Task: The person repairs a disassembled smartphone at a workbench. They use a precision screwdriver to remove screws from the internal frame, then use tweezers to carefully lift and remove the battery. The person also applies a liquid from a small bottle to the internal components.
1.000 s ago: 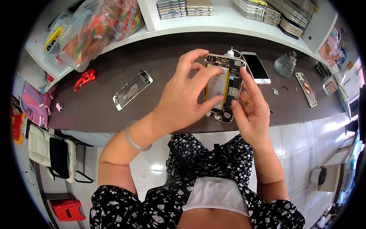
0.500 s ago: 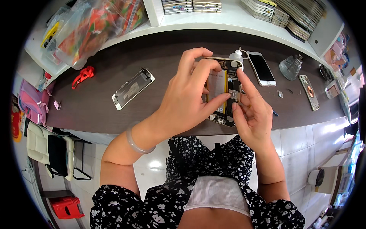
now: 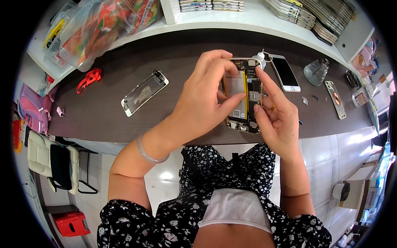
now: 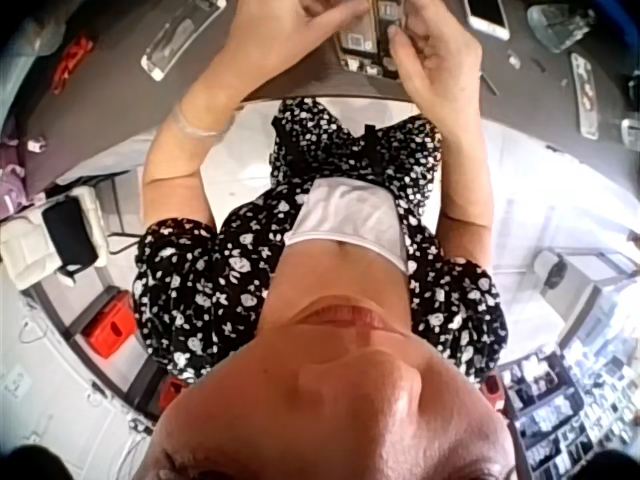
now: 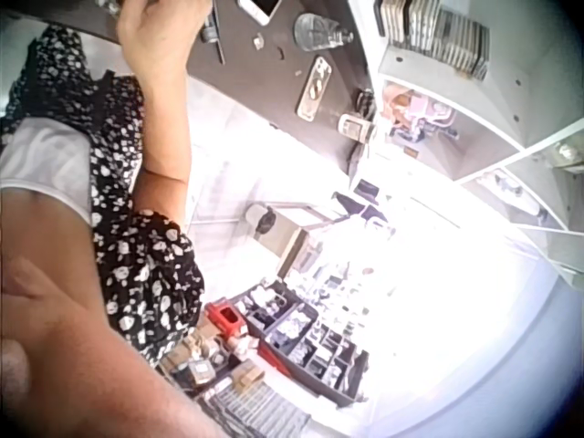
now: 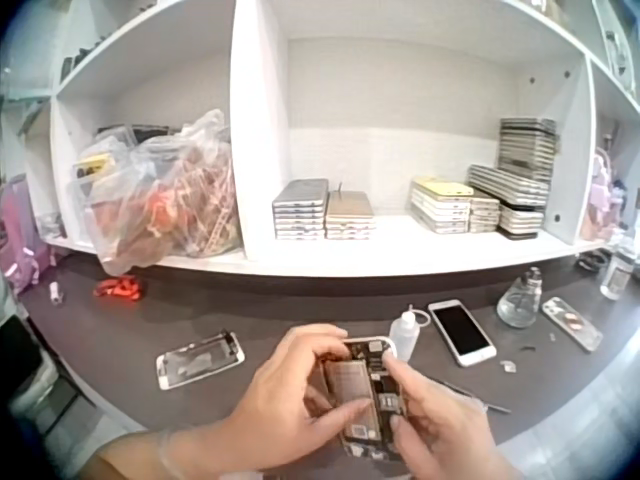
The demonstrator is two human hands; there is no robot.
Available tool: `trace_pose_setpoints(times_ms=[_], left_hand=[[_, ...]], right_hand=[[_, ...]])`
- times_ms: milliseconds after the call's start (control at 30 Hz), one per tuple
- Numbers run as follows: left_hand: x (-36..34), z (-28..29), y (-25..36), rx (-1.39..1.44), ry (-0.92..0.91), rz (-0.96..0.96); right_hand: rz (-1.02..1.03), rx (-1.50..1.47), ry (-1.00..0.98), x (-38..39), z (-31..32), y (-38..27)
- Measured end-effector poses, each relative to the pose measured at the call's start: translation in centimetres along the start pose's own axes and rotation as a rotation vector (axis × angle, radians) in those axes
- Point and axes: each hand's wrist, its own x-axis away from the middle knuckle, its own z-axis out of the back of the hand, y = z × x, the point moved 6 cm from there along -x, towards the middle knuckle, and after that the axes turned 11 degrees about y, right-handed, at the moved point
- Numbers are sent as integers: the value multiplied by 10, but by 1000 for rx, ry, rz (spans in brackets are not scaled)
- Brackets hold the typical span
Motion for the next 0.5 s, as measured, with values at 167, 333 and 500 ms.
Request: trace_pose_setpoints(times_ms=[167, 333, 500], left_hand=[[-8, 2, -14, 264, -113, 299], [-6, -14, -40, 399, -396, 466], [-5, -23, -40, 463, -275, 794]], right_hand=[[53, 31, -53, -10, 6, -3], [54, 133, -149, -17, 7, -13], [144, 227, -69, -20, 7, -14]])
